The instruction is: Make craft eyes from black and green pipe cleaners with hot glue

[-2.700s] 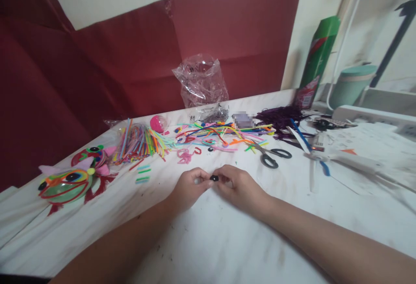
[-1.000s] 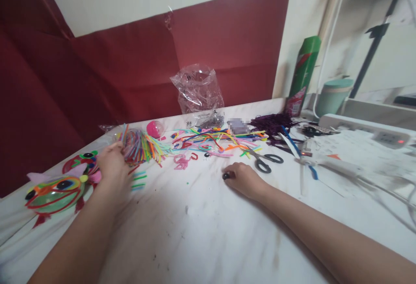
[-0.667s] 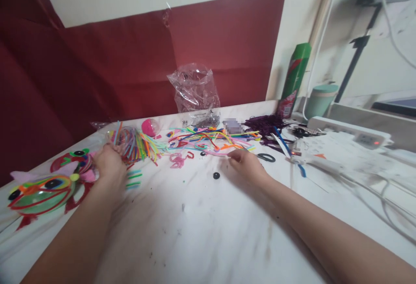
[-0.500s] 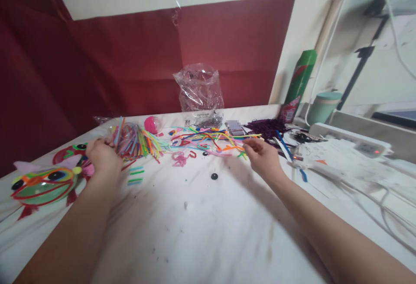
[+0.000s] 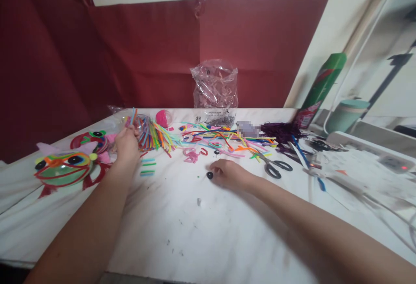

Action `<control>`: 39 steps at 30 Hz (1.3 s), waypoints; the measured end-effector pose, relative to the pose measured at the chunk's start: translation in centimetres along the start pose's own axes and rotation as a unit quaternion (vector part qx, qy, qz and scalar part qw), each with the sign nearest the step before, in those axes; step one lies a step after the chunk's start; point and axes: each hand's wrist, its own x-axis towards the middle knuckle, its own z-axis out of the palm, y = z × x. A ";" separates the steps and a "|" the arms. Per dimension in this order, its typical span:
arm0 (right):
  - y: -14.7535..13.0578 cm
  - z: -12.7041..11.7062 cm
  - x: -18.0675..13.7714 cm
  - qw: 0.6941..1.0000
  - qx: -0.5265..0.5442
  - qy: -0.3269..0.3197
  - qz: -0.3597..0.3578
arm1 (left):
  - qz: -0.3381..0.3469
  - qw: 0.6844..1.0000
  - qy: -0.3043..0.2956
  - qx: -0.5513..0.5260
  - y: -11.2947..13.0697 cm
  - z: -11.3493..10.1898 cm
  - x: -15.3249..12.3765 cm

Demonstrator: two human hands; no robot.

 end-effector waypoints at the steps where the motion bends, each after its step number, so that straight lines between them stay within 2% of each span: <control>1: -0.4 0.5 0.2 1.000 -0.007 -0.011 -0.010 | 0.000 1.000 0.003 -0.001 0.2 0.0 -0.1; 4: -0.6 1.3 0.4 0.999 -0.032 -0.021 -0.029 | 0.007 0.999 0.030 -0.008 1.4 -0.3 0.3; 6: 0.0 1.1 0.2 0.999 -0.048 -0.015 -0.018 | 0.020 0.997 0.071 -0.017 2.9 -1.1 1.1; 9: 1.8 0.3 -0.6 0.998 -0.056 -0.008 0.013 | 0.050 0.984 0.168 -0.033 5.3 -3.3 2.8; 12: 3.8 -1.2 -1.4 0.998 -0.044 -0.009 0.037 | 0.053 0.978 0.197 -0.032 6.1 -4.9 4.0; 15: 5.0 -3.1 -1.6 0.997 -0.040 0.020 0.059 | 0.049 0.985 0.159 0.042 5.0 -4.7 3.9; 18: 5.2 -4.7 -0.9 0.992 -0.056 0.074 0.084 | 0.049 0.989 0.079 0.114 3.0 -3.7 3.1; 20: 5.0 -5.0 0.1 0.990 -0.068 0.088 0.090 | 0.049 0.986 0.016 0.159 1.8 -3.2 2.6; 22: 4.7 -4.6 1.3 0.991 -0.081 0.076 0.080 | 0.074 0.971 -0.052 0.223 0.8 -3.0 2.1; 26: 4.4 -2.4 4.0 0.993 -0.111 0.035 0.038 | 0.170 0.910 -0.168 0.338 0.4 -2.5 1.1; 32: 5.7 -0.4 6.9 0.994 -0.100 -0.006 0.032 | 0.217 0.901 -0.216 0.307 1.6 -1.3 -0.6; 35: 6.4 -0.8 7.4 0.997 -0.050 0.017 0.064 | 0.209 0.905 -0.250 0.274 1.7 -0.8 -1.5; 39: 6.1 -1.8 6.7 0.990 0.075 0.072 0.099 | 0.167 0.916 -0.305 0.201 2.2 0.3 -3.2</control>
